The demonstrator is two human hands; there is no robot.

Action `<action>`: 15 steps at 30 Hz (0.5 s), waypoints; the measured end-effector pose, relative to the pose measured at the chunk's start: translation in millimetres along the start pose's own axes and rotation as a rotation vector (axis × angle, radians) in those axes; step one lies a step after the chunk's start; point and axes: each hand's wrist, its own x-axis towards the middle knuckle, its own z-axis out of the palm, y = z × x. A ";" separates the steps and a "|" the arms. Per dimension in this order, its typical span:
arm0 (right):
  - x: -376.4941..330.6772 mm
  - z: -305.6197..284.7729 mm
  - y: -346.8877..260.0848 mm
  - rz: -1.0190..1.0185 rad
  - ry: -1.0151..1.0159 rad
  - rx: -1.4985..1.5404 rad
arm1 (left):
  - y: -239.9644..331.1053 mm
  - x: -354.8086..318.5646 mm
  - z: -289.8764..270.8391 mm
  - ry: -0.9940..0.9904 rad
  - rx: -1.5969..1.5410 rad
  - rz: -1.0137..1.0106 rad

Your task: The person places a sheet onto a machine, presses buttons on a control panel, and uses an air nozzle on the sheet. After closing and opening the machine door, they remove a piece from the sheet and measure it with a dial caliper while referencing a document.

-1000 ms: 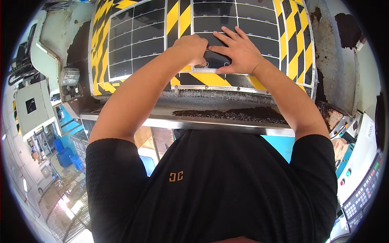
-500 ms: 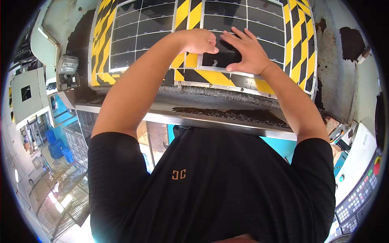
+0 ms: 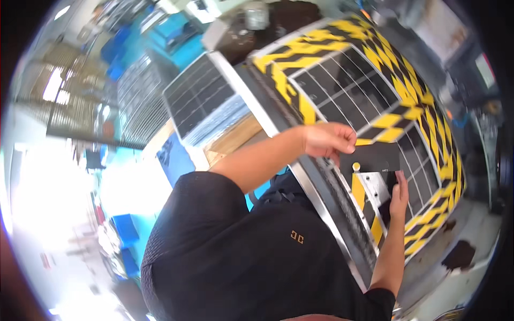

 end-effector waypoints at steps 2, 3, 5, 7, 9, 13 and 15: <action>2.8 -0.2 15.8 0.111 0.034 0.136 | -20.6 -42.9 3.2 0.008 -0.192 0.148; 5.8 0.1 24.6 0.275 0.038 0.234 | -31.3 -61.1 5.1 0.020 -0.265 0.229; 12.2 -3.0 37.8 0.225 0.111 0.190 | -48.4 -100.1 4.8 0.036 -0.275 0.309; 20.0 -4.3 40.8 0.268 0.145 0.198 | -64.5 -132.3 8.9 0.064 -0.309 0.397; 23.2 -5.4 25.7 0.163 0.179 0.186 | -76.3 -157.5 15.5 0.139 -0.254 0.479; -9.4 3.5 -57.6 0.239 0.326 0.373 | -86.4 -192.2 17.3 0.158 -0.290 0.485; -63.9 19.3 -108.6 0.232 0.233 0.547 | -85.1 -203.7 12.5 0.114 -0.310 0.491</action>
